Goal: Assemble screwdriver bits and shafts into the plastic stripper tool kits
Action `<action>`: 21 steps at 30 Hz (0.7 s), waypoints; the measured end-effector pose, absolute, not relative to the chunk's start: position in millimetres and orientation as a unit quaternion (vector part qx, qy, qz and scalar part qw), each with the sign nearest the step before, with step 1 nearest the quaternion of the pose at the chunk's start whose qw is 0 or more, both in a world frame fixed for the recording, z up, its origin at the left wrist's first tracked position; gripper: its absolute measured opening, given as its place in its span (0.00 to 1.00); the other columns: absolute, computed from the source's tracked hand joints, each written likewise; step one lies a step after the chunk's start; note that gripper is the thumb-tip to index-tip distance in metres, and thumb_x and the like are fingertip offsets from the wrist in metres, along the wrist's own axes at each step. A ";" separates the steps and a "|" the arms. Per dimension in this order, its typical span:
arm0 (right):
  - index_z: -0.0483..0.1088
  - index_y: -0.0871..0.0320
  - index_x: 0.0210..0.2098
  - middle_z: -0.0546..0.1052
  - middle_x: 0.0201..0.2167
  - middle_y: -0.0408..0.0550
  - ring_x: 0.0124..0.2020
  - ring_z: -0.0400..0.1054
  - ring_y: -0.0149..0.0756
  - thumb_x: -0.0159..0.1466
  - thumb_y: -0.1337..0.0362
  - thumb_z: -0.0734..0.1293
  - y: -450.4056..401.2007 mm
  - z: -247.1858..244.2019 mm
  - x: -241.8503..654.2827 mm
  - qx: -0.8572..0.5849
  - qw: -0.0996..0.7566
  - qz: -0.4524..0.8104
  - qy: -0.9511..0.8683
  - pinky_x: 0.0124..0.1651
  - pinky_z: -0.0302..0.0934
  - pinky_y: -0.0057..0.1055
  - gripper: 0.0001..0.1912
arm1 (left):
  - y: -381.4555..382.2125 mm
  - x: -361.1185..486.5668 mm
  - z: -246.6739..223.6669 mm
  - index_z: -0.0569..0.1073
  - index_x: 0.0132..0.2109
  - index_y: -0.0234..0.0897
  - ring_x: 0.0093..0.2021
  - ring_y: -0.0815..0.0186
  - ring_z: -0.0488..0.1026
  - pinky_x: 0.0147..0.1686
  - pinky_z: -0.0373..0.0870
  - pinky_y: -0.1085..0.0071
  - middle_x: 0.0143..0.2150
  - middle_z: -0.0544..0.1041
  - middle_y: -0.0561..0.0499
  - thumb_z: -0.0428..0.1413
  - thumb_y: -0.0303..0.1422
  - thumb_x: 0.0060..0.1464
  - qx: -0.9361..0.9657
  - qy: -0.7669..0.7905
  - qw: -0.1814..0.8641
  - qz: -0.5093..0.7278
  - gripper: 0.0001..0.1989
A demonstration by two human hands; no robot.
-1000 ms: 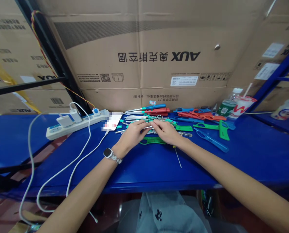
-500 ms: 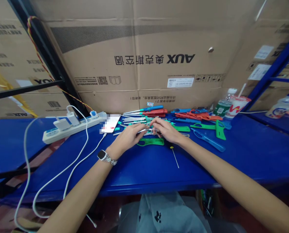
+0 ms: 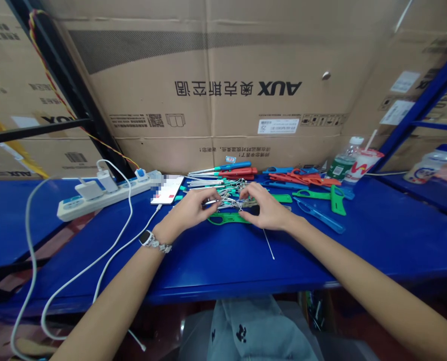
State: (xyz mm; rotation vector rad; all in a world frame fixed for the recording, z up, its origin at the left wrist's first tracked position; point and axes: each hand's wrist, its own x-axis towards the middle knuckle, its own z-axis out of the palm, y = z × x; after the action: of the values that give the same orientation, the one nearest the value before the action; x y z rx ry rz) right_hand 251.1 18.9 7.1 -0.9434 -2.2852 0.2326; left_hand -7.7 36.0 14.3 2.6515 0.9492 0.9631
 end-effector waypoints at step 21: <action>0.76 0.55 0.36 0.80 0.34 0.45 0.40 0.70 0.40 0.66 0.65 0.69 8.8 -6.1 231.6 -0.401 0.309 0.105 -0.856 0.48 0.58 0.41 0.03 | 32.8 -23.8 18.6 0.73 0.36 0.37 0.30 0.67 0.72 0.31 0.66 0.71 0.31 0.77 0.52 0.54 0.29 0.58 0.868 0.370 0.195 0.267 0.03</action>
State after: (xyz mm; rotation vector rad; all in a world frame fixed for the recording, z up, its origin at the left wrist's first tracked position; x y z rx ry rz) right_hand 231.6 8.8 -6.1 -1.0590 -2.2624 0.2774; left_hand -23.8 32.8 18.6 2.4337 1.0358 0.7485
